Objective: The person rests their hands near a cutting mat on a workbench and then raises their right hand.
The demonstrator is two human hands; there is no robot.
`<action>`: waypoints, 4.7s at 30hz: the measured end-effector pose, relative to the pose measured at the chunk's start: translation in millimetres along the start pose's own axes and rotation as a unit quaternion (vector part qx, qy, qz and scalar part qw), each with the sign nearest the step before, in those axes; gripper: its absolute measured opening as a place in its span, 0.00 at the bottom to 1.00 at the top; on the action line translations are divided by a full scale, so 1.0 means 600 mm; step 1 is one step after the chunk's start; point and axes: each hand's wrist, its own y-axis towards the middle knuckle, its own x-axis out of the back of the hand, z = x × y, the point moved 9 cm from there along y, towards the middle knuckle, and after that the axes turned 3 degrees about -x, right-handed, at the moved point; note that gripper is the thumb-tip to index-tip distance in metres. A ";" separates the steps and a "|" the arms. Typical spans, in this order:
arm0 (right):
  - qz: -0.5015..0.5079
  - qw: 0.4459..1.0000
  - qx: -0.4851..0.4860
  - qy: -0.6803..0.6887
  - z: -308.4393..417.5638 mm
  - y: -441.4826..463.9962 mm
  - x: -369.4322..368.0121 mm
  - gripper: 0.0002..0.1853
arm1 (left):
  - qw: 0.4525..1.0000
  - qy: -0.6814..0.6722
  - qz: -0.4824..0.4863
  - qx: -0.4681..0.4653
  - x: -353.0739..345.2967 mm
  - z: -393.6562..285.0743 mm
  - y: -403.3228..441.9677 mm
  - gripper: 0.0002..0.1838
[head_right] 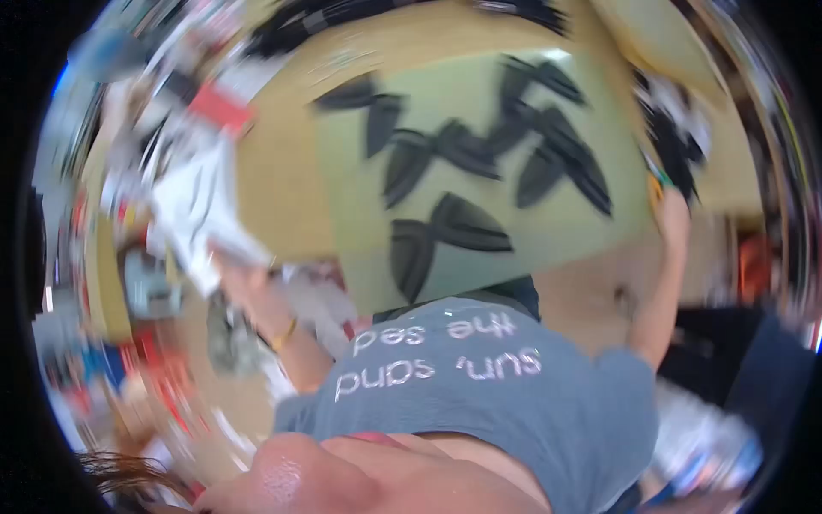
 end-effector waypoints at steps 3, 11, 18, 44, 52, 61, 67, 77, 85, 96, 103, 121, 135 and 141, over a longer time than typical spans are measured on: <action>0.065 0.997 -0.036 0.010 -0.004 0.006 0.002 0.21 | 0.950 -0.271 -0.105 0.112 -0.034 0.030 0.005 0.25; 0.025 0.972 0.013 0.235 0.003 -0.032 0.023 0.25 | 0.897 -0.423 -0.054 0.117 -0.052 0.016 -0.014 0.19; 0.509 0.624 0.108 0.583 0.612 -0.316 0.077 0.27 | 0.889 -0.435 -0.052 0.132 -0.100 0.014 -0.021 0.21; 0.598 0.578 0.205 0.515 0.877 -0.474 0.071 0.27 | 0.894 -0.404 -0.090 0.170 -0.129 0.036 -0.080 0.19; 0.617 0.576 0.203 0.497 0.896 -0.482 0.058 0.29 | 0.899 -0.362 -0.118 0.216 -0.104 0.069 -0.104 0.21; 0.672 0.534 0.177 0.483 0.912 -0.491 0.078 0.30 | 0.910 -0.320 -0.141 0.223 -0.079 0.076 -0.116 0.20; 0.665 0.537 0.197 0.480 0.921 -0.490 0.067 0.33 | 0.928 -0.280 -0.133 0.207 -0.065 0.064 -0.105 0.20; 0.682 0.530 0.201 0.462 0.959 -0.469 0.076 0.37 | 0.952 -0.201 -0.001 0.229 -0.036 0.085 -0.047 0.21; 0.688 0.520 0.196 0.466 1.001 -0.451 0.079 0.39 | 0.959 -0.090 0.107 0.245 -0.047 0.052 0.022 0.14; 0.847 0.274 0.049 0.453 1.026 -0.472 0.097 0.50 | 0.945 -0.016 0.199 0.259 -0.062 0.054 0.117 0.17; 0.857 0.274 0.068 0.432 1.035 -0.488 0.084 0.51 | 0.943 -0.050 0.221 0.244 -0.056 0.049 0.121 0.21; 0.714 0.430 0.156 0.531 1.099 -0.474 0.050 0.44 | 0.938 0.070 0.212 0.265 -0.042 0.019 0.119 0.19; 0.793 0.386 0.170 0.440 1.085 -0.434 0.047 0.44 | 0.897 0.097 0.323 0.286 -0.057 0.014 0.143 0.19; 0.857 0.276 0.089 0.427 1.072 -0.476 0.069 0.48 | 0.919 0.009 0.273 0.283 -0.053 0.036 0.164 0.19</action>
